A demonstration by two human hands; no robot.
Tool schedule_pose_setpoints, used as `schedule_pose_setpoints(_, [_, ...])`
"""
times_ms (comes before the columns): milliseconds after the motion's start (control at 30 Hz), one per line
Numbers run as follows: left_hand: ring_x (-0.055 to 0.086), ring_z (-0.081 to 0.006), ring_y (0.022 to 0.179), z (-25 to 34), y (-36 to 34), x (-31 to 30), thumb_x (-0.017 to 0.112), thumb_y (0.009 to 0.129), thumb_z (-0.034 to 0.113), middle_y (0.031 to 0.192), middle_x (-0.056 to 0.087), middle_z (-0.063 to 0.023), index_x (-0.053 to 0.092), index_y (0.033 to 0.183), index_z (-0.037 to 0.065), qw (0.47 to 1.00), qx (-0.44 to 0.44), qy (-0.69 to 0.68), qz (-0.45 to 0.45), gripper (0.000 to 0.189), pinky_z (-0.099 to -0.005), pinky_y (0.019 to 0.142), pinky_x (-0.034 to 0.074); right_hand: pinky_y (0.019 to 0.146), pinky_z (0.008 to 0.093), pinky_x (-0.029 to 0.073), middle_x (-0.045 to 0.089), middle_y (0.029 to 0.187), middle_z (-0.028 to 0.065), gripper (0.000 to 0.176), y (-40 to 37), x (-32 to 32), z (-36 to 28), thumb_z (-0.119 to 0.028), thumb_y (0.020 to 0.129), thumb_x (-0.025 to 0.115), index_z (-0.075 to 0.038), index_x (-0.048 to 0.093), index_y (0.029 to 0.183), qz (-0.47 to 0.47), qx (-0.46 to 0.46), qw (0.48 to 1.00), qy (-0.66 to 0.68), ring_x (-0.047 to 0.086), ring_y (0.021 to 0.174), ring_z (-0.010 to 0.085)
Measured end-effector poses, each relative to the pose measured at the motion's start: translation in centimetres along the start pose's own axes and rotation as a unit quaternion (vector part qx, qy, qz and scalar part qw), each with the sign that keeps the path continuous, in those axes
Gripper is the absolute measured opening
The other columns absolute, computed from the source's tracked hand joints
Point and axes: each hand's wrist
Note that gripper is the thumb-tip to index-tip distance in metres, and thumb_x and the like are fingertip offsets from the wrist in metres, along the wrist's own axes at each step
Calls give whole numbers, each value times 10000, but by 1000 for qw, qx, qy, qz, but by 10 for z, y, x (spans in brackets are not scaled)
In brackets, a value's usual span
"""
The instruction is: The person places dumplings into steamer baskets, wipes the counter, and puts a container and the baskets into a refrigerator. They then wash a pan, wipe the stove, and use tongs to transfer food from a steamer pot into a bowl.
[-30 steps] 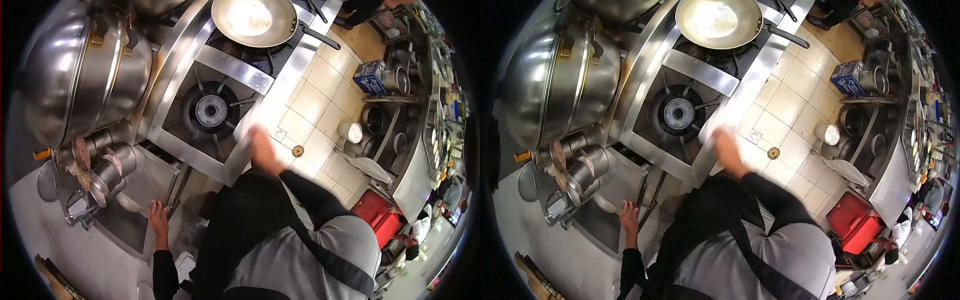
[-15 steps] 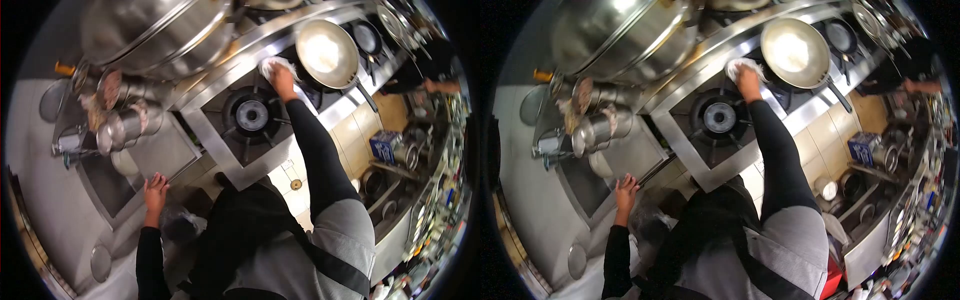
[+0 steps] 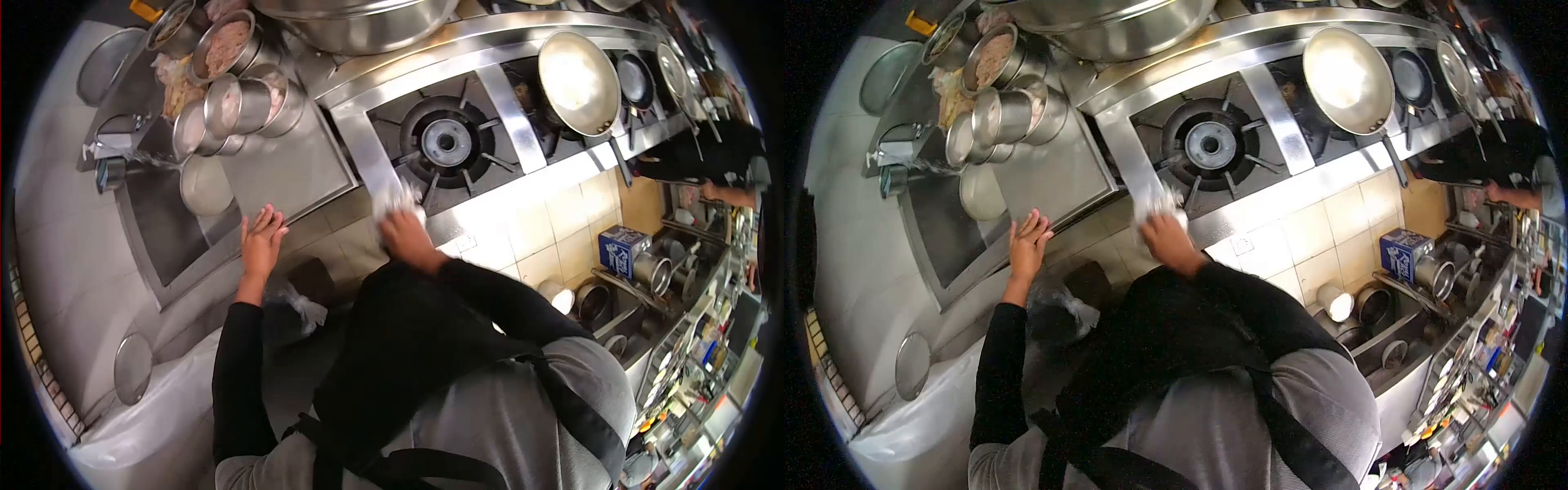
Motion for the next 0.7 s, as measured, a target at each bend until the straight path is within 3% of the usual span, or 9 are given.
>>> schedule_pose_setpoints(67, [540, -255, 1307, -2, -3, 3, 656, 925, 255, 1367, 611, -101, 719, 1191, 98, 1000, 3, -12, 5, 316, -494, 1169, 277, 863, 471, 449, 586, 1029, 169, 222, -65, -57, 10, -101, 803, 608, -73, 637, 1021, -62, -99, 990, 75, 568, 981, 362])
schedule_pose_setpoints(133, [542, -257, 1305, -4, 0, 7, 673, 913, 245, 1360, 618, -106, 727, 1179, 91, 1000, 4, -22, 9, 312, -506, 1165, 278, 843, 477, 458, 613, 992, 169, 199, -83, -97, 70, -81, 826, 580, -70, 651, 1011, -222, 116, 963, -95, 585, 977, 348])
schedule_pose_setpoints(233, [498, -277, 1350, -10, 0, 5, 632, 965, 261, 1410, 571, -152, 698, 1234, 58, 999, 9, -33, -32, 343, -511, 1193, 210, 837, 487, 476, 650, 969, 193, 247, -114, -192, 190, -30, 834, 546, -26, 657, 1054, 173, 233, 943, -165, 598, 904, 414])
schedule_pose_setpoints(367, [554, -294, 1260, 20, 13, -14, 680, 913, 235, 1283, 653, -118, 725, 1146, 58, 1000, -11, 13, -9, 296, -509, 1182, 238, 876, 479, 497, 651, 1078, 235, 311, -109, -229, 246, -93, 846, 575, 15, 642, 1130, 222, 474, 850, -55, 621, 976, 427])
schedule_pose_setpoints(467, [605, -326, 1138, 107, 61, -38, 700, 884, 197, 1132, 691, -113, 729, 1097, 73, 996, -1, 2, 93, 248, -470, 1124, 341, 1197, 507, 233, 505, 1388, 283, 486, -111, -131, 173, -178, 931, 519, 71, 484, 1347, 113, 372, 909, -149, 429, 1347, 417])
schedule_pose_setpoints(533, [643, -255, 1092, 187, 101, -40, 682, 916, 184, 1126, 703, -114, 719, 1130, 54, 955, 80, -286, 25, 253, -376, 1029, 443, 1178, 502, 287, 489, 1407, 255, 470, -111, -124, 96, -76, 908, 528, 34, 496, 1364, 12, 246, 969, 23, 454, 1342, 395])
schedule_pose_setpoints(567, [649, -213, 1069, 235, 120, -35, 670, 933, 181, 1121, 708, -110, 709, 1143, 30, 910, 49, -401, -96, 262, -333, 985, 466, 1149, 492, 347, 485, 1417, 229, 506, -125, -84, 110, -32, 865, 554, -7, 514, 1369, 49, 80, 995, 29, 460, 1345, 392])
schedule_pose_setpoints(633, [651, -126, 1024, 330, 156, -1, 638, 969, 152, 1105, 720, -84, 686, 1158, -38, 755, 16, -590, -287, 272, -272, 932, 489, 1132, 458, 383, 520, 1416, 163, 513, -115, -111, 106, -13, 847, 571, -70, 555, 1357, -26, 22, 996, 82, 464, 1354, 373])
schedule_pose_setpoints(700, [634, -206, 1127, 424, 185, 49, 562, 1024, 288, 1222, 673, -148, 574, 1309, -49, 639, -2, -634, -435, 442, -346, 1025, 459, 1119, 450, 386, 530, 1419, 135, 456, -115, -132, 137, -96, 907, 542, -87, 563, 1362, -26, -39, 996, 70, 481, 1337, 351])
Point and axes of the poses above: each hand's wrist, its own y-axis towards the middle knuckle, its own x-axis out of the palm, z = x × y
